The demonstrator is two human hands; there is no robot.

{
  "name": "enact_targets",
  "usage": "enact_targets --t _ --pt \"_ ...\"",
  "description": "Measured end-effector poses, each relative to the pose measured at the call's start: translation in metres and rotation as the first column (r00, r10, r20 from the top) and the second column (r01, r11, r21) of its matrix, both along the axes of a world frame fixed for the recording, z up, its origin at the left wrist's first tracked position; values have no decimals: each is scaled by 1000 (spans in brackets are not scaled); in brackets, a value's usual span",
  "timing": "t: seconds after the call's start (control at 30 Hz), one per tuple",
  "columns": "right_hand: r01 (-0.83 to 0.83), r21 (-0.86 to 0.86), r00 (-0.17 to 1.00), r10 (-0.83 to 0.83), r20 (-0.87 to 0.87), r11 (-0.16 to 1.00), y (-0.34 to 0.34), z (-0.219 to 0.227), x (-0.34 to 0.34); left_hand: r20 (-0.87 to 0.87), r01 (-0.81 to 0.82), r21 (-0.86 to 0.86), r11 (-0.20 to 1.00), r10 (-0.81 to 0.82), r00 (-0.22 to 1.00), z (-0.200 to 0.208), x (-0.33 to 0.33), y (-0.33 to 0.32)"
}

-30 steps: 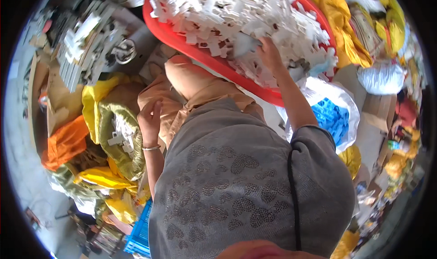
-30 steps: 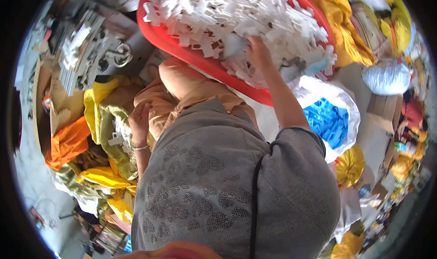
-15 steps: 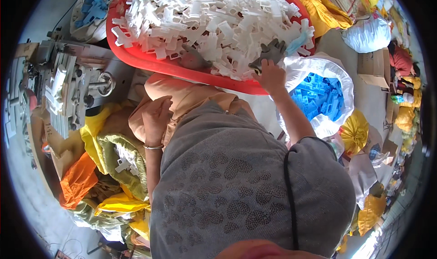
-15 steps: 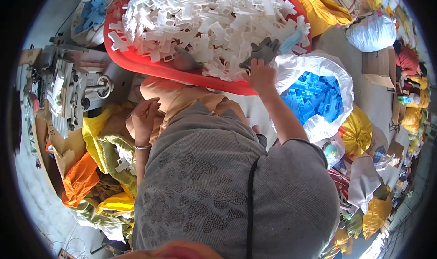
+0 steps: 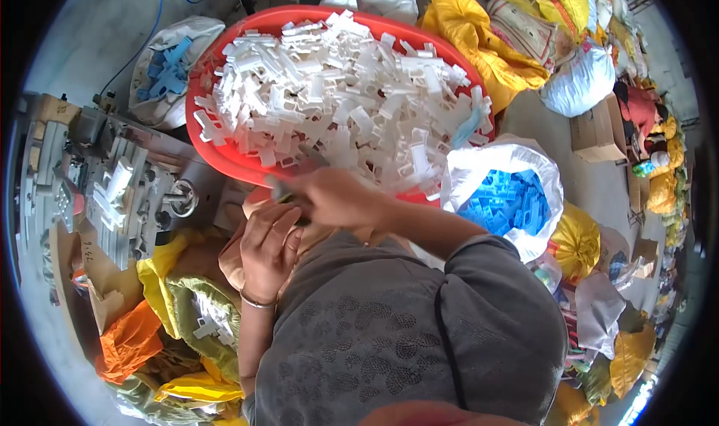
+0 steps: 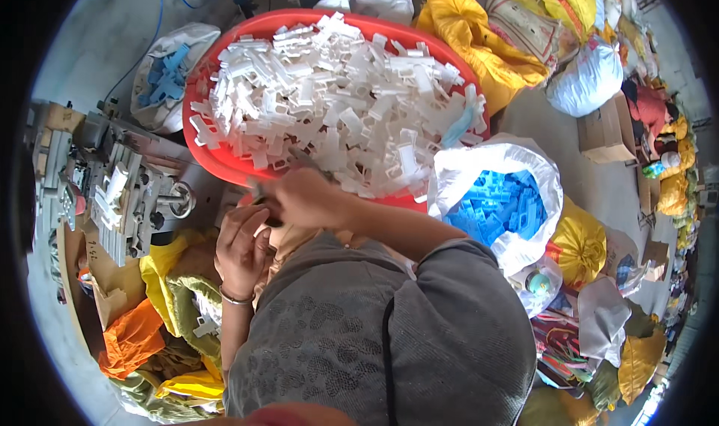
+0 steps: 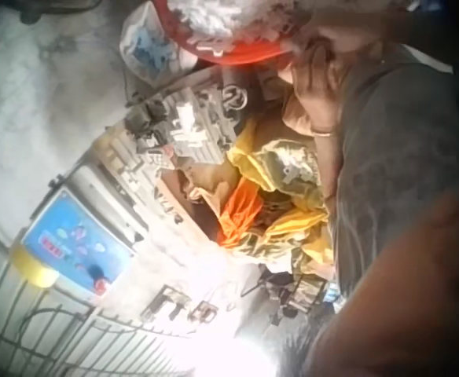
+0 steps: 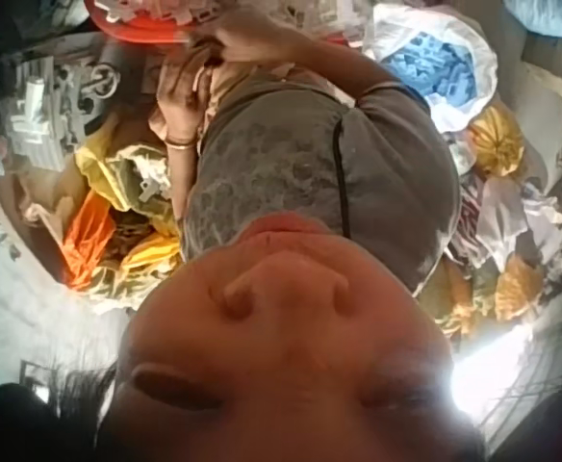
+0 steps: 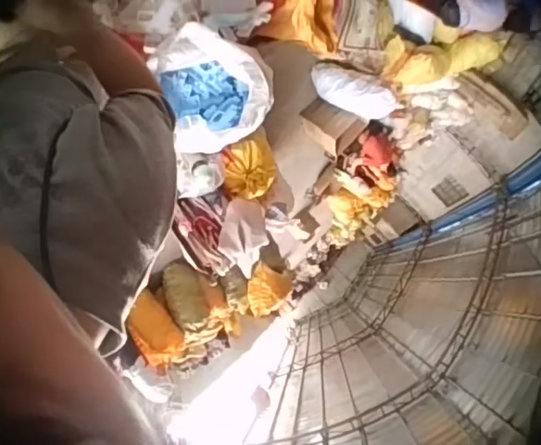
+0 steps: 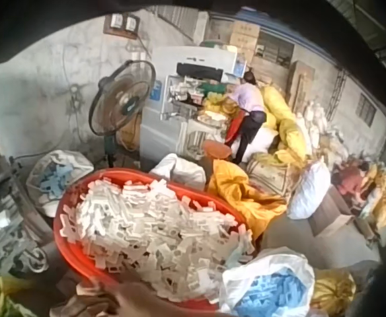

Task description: Assembling small plastic parts using a manual press machine and sorting the processed components into various bags.

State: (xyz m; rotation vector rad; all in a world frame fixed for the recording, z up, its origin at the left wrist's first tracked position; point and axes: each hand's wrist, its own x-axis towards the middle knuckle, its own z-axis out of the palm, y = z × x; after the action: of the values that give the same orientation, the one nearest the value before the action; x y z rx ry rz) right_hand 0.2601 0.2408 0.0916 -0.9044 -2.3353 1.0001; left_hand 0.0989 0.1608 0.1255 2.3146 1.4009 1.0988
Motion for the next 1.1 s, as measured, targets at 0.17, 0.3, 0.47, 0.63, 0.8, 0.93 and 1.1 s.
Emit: enact_targets --t 0.17,0.3,0.47,0.63,0.8,0.93,1.1 --pt "-87 41 976 93 -198 995 6 -34 -40 -76 -227 59 972 231 970 -22 -17 -6" --pt "-5 128 995 18 -98 992 3 -33 -76 -378 -380 -137 915 306 874 -59 -39 -16" --pt "31 586 947 163 -275 810 -23 -10 -103 -206 -460 -321 827 413 887 -73 -75 -8" --pt "11 663 963 171 -209 749 -18 -15 -106 668 -363 -432 826 563 486 -67 -74 -12" --pt "-189 455 982 178 66 870 -17 -15 -99 668 -296 -613 732 681 300 -70 -94 -13" --pt "-268 414 958 286 21 870 -18 -22 -99 888 9 -436 900 432 -159 -72 -76 0" --pt "-448 167 856 475 -204 878 -7 -30 -117 958 125 -279 952 286 -35 -69 -95 7"
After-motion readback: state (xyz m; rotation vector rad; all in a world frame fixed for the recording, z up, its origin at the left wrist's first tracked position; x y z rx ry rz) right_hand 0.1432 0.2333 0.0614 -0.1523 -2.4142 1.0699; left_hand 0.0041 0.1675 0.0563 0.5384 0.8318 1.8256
